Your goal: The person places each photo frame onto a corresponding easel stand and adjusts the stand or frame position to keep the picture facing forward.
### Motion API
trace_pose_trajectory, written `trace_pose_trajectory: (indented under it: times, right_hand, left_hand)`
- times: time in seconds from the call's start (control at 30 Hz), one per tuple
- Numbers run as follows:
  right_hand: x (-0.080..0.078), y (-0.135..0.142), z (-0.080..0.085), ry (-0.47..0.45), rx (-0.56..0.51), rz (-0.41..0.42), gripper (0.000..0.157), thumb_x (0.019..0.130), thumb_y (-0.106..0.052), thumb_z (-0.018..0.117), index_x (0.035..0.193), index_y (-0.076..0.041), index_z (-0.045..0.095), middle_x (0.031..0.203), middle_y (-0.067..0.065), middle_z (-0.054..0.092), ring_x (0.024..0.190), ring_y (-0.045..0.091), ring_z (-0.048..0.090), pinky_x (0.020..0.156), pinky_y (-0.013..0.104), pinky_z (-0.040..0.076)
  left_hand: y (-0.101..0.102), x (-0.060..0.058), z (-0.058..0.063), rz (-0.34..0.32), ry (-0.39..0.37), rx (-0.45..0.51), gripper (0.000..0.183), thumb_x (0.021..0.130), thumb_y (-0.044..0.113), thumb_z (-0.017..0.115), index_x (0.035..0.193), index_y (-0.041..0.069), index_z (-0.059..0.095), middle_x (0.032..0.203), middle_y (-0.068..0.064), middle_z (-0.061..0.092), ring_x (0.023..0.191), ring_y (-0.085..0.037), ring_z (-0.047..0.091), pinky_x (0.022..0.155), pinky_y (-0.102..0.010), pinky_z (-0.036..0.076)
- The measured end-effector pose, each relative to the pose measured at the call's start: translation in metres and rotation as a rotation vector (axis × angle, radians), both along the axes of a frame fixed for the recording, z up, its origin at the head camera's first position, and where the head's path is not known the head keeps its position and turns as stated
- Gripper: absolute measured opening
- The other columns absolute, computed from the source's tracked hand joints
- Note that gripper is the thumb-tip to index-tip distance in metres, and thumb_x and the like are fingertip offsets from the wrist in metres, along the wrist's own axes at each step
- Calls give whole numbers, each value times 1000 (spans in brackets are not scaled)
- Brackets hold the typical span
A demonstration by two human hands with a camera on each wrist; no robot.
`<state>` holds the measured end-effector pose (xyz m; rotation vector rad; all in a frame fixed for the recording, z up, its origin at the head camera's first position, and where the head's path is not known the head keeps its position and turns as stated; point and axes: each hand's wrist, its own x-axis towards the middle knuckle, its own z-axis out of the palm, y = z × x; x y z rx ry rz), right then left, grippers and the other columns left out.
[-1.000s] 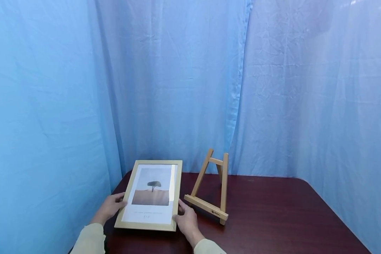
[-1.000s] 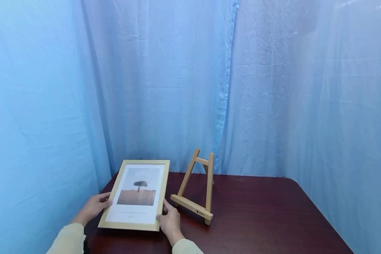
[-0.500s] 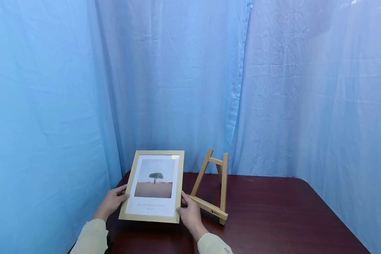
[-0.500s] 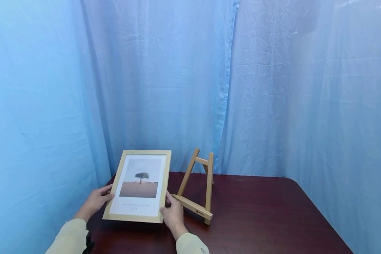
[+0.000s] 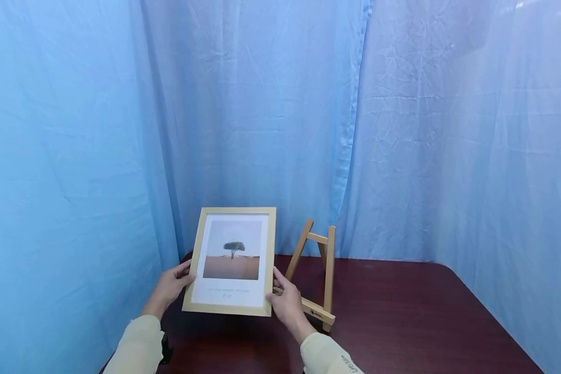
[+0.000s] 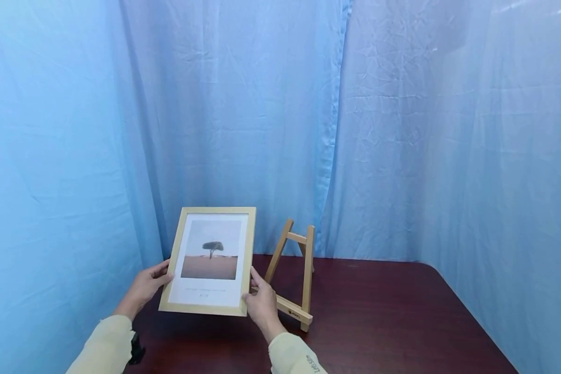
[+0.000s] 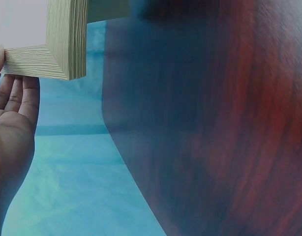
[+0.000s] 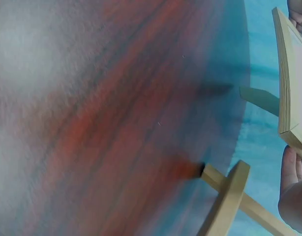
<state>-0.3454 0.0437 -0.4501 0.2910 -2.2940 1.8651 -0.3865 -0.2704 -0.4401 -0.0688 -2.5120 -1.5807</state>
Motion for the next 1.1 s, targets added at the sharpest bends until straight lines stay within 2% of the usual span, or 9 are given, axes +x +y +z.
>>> trace_pose_trajectory:
  times: [0.27,0.67,0.9,1.1]
  right_hand:
    - [-3,9,10,58,25,17,76,84,15,63,152,-10,41,113,16,59,84,21,66,70,29,55]
    - [-7,25,24,114,75,-22,78,85,12,65,153,-17,40,118,16,61,83,21,64,66,30,54]
    - [-7,32,27,149,84,-40,78,84,12,66,153,-15,41,118,17,61,87,26,65,71,35,57]
    - [-5,38,31,169,95,-69,78,84,12,68,153,-14,41,113,14,62,88,25,66,72,32,56]
  left_hand:
    - [6,-2,14,-20,19,31,57,101,11,59,151,-1,37,136,-29,52,124,-39,49,105,-51,41]
    - [18,-12,33,-68,50,49,56,102,13,57,152,3,36,138,-26,52,127,-39,49,103,-49,43]
    - [28,-16,41,-80,82,63,54,101,10,58,151,1,38,135,-28,53,125,-38,50,102,-46,45]
    - [37,-18,47,-85,116,70,53,100,7,59,149,-1,41,130,-28,57,119,-37,54,96,-40,49]
